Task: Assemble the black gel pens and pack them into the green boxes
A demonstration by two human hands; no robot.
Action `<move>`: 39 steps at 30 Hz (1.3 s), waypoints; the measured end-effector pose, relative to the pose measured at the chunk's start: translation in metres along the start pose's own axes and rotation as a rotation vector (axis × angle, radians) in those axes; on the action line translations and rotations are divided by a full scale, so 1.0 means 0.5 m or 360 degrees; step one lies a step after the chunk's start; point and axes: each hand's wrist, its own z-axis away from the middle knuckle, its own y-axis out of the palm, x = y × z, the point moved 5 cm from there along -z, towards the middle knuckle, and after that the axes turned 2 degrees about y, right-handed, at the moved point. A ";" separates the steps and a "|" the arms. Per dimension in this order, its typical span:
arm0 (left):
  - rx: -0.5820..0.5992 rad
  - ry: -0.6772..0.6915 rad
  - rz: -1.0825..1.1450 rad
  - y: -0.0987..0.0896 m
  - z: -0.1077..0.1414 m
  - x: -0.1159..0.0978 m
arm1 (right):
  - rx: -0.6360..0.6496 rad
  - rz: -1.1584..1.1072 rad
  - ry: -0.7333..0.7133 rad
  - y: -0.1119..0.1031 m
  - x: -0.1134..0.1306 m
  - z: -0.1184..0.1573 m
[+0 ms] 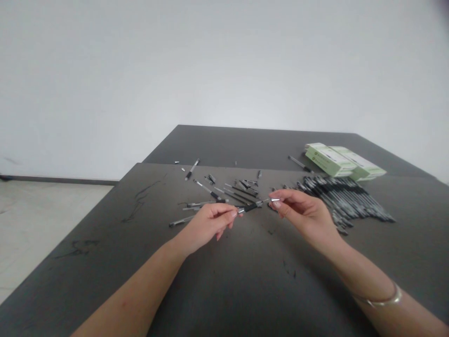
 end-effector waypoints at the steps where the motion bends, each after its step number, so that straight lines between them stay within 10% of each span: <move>1: 0.0004 -0.0010 -0.0022 0.000 0.000 0.001 | -0.0001 -0.0001 -0.0007 0.000 0.000 0.000; 39: -0.0018 0.0058 -0.0358 0.009 0.008 -0.025 | 0.0335 0.0764 -0.0315 0.011 0.016 0.015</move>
